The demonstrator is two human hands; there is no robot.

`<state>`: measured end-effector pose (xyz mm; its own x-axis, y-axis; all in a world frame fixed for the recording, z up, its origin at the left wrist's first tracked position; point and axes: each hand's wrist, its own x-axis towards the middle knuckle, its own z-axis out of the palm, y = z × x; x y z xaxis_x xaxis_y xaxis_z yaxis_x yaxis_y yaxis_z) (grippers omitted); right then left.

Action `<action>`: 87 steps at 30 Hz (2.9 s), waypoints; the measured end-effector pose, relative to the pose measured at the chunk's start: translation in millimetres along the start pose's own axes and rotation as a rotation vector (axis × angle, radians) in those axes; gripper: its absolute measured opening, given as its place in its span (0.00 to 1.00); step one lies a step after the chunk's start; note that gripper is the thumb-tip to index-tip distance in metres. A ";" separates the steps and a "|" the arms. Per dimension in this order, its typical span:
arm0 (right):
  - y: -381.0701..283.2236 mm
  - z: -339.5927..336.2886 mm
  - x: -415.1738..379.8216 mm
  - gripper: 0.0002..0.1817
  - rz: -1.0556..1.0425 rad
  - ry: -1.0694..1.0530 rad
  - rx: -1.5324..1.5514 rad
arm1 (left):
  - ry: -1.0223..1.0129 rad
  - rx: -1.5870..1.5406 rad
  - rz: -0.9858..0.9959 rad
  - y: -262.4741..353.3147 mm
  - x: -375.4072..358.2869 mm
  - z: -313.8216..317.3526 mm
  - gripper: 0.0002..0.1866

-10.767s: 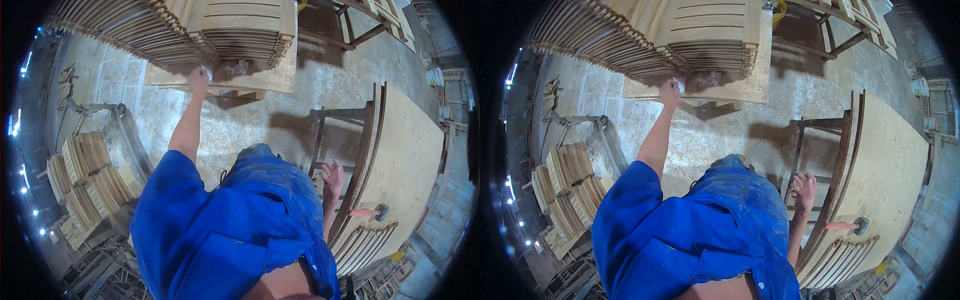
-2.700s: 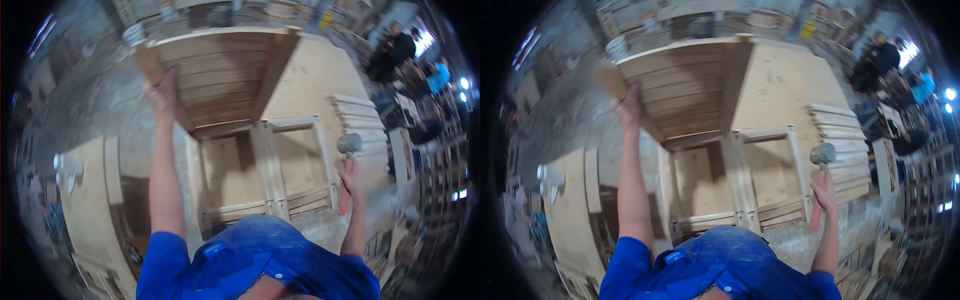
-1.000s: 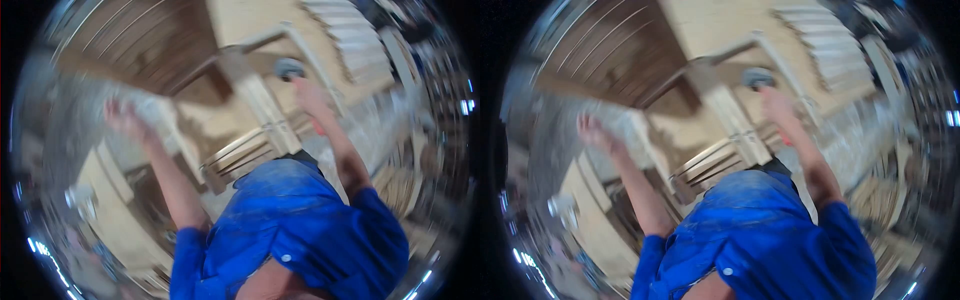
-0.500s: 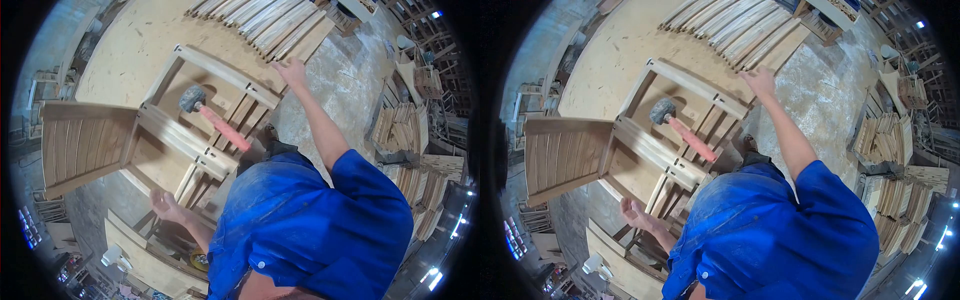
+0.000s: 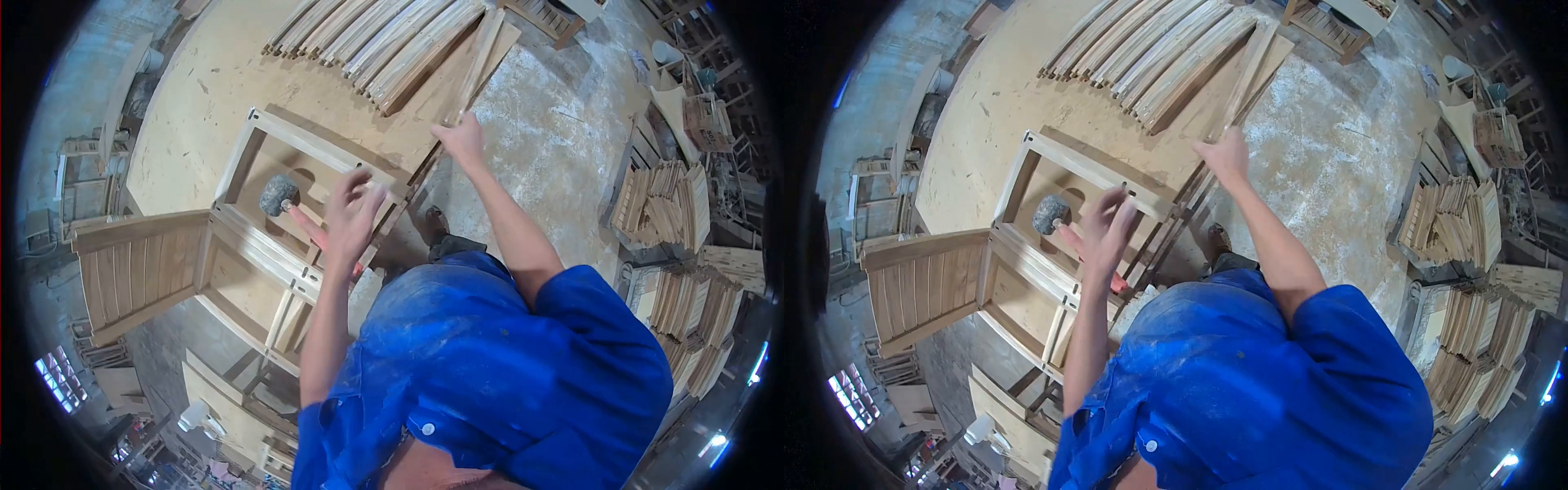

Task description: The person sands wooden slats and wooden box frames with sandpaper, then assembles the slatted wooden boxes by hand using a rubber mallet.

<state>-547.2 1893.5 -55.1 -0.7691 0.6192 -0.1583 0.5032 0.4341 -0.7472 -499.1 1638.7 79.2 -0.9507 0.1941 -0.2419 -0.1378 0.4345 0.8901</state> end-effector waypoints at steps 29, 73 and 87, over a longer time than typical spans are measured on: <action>61.8 -130.7 -119.1 0.21 0.423 -0.198 0.948 | 1.067 0.100 0.215 -117.6 -127.0 -309.6 0.12; -328.3 406.6 -265.0 0.14 -1.167 -0.271 -0.038 | 1.323 0.444 -0.050 -311.7 -97.2 -459.5 0.18; -331.3 386.1 -245.3 0.20 -1.117 -0.661 -0.336 | 1.182 0.356 -0.166 -299.9 -126.0 -467.6 0.22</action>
<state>-677.4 1345.2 -17.9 -0.8258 -0.5586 0.0775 -0.5166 0.6940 -0.5015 -467.9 1072.7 23.4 -0.6215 -0.7155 0.3190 -0.3724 0.6281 0.6832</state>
